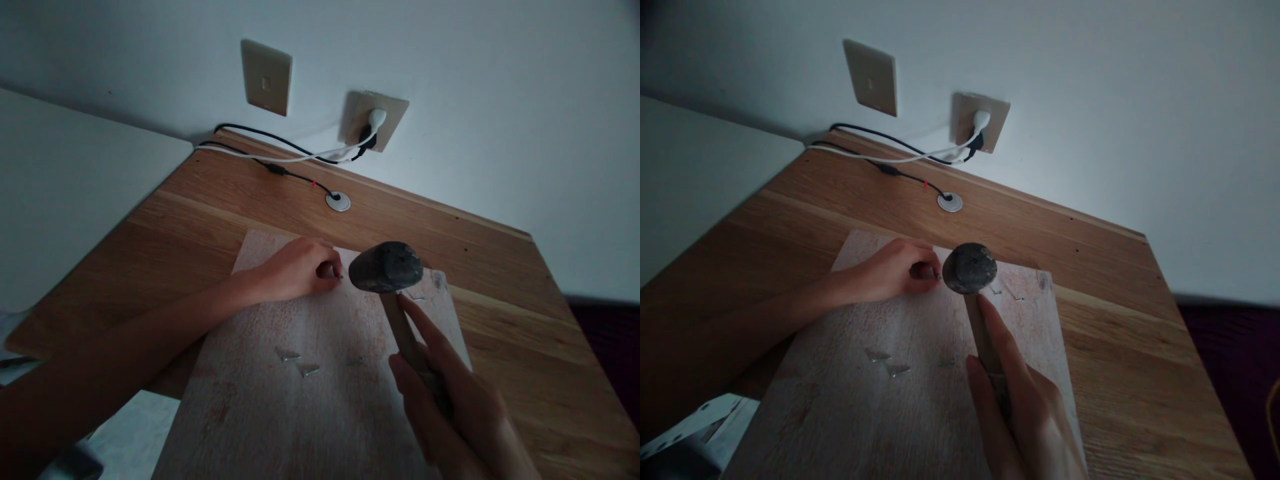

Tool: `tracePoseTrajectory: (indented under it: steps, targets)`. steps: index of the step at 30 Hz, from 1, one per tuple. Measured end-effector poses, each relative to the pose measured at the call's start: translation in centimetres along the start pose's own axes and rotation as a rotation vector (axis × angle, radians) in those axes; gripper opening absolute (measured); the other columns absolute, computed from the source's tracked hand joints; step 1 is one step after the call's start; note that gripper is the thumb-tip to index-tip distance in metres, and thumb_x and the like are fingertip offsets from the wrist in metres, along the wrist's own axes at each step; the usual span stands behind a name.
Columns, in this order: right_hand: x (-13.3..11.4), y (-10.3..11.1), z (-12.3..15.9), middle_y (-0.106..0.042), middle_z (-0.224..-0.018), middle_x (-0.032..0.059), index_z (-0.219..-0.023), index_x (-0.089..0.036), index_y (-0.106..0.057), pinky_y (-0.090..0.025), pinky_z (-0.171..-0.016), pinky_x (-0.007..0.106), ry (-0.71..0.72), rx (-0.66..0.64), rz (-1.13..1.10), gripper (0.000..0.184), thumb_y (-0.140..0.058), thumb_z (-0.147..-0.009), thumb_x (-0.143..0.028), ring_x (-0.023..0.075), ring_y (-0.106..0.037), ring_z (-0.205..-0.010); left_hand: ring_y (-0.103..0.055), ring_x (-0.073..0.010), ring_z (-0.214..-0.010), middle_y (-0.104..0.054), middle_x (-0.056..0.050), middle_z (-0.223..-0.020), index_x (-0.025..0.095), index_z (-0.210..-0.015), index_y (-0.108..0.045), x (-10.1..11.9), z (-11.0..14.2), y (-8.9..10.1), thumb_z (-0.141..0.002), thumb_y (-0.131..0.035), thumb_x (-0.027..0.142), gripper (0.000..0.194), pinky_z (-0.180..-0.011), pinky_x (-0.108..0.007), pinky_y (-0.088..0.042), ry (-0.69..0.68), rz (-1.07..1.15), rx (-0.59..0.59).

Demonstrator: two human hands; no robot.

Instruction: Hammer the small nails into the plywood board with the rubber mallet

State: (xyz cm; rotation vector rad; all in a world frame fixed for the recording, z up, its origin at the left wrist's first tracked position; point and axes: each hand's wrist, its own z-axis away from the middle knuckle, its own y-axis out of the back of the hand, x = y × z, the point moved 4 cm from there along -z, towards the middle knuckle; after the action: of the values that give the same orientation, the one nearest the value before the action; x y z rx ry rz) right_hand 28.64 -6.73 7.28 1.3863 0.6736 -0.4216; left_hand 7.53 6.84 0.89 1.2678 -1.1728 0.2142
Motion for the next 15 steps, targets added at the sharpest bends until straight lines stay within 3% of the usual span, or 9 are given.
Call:
tracePoseTrajectory:
  steps: [2,6,8,12,13,15]
  targets:
    - [-0.3,0.5,0.3,-0.064,-0.058,-0.0066,-0.17,-0.033,-0.045,-0.045,-0.034,0.022,-0.038,0.018,0.015,0.055,-0.048,-0.115,-0.04,0.014,-0.056,-0.036,-0.061,-0.0129,-0.07,-0.07,0.001,-0.078,0.016,-0.088,-0.079,0.0,0.0,0.0,-0.084,-0.076,0.006,0.012,-0.068,-0.027,-0.041,-0.01,-0.001,0.005]
    - [-0.5,0.8,0.6,-0.05,-0.047,-0.0085,-0.17,-0.034,-0.046,-0.045,-0.034,0.024,-0.076,0.02,0.026,0.055,-0.045,-0.115,-0.044,0.0171,-0.054,-0.033,-0.059,-0.0116,-0.067,-0.067,0.003,-0.073,0.016,-0.086,-0.079,-0.2,0.0,-0.1,-0.084,-0.073,0.005,0.013,-0.066,-0.027,-0.039,-0.03,0.005,0.002]
    - [-0.3,0.3,0.4,-0.052,-0.051,-0.0082,-0.17,-0.034,-0.044,-0.05,-0.038,0.024,-0.062,-0.009,0.026,0.056,-0.046,-0.115,-0.042,0.0164,-0.054,-0.035,-0.058,-0.0111,-0.065,-0.066,0.003,-0.072,0.016,-0.084,-0.078,-0.1,0.0,-0.1,-0.084,-0.072,0.005,0.013,-0.066,-0.027,-0.039,-0.036,0.008,0.008]
    - [0.3,-0.7,-0.2,-0.067,-0.069,-0.0031,-0.169,-0.029,-0.046,-0.067,-0.068,0.031,-0.009,-0.067,0.011,0.056,-0.045,-0.114,-0.041,0.0168,-0.065,-0.052,-0.058,-0.012,-0.066,-0.067,0.002,-0.073,0.016,-0.081,-0.076,-0.1,0.0,-0.1,-0.083,-0.073,0.004,0.012,-0.065,-0.027,-0.039,-0.019,-0.004,0.013]
    - [0.3,-0.7,-0.2,-0.068,-0.071,-0.0029,-0.169,-0.029,-0.046,-0.066,-0.067,0.03,-0.008,-0.069,0.0,0.056,-0.045,-0.114,-0.04,0.0163,-0.065,-0.053,-0.058,-0.0123,-0.066,-0.067,0.002,-0.074,0.015,-0.081,-0.076,-0.1,0.0,-0.1,-0.083,-0.074,0.005,0.011,-0.065,-0.027,-0.039,-0.017,-0.006,0.014]
    - [0.3,-0.5,0.0,-0.064,-0.064,-0.0053,-0.17,-0.031,-0.044,-0.058,-0.049,0.023,-0.028,-0.056,-0.008,0.056,-0.047,-0.115,-0.04,0.0144,-0.061,-0.046,-0.059,-0.0124,-0.067,-0.068,0.002,-0.075,0.015,-0.084,-0.077,-0.1,0.0,-0.1,-0.083,-0.075,0.005,0.01,-0.066,-0.027,-0.04,-0.024,-0.005,0.017]
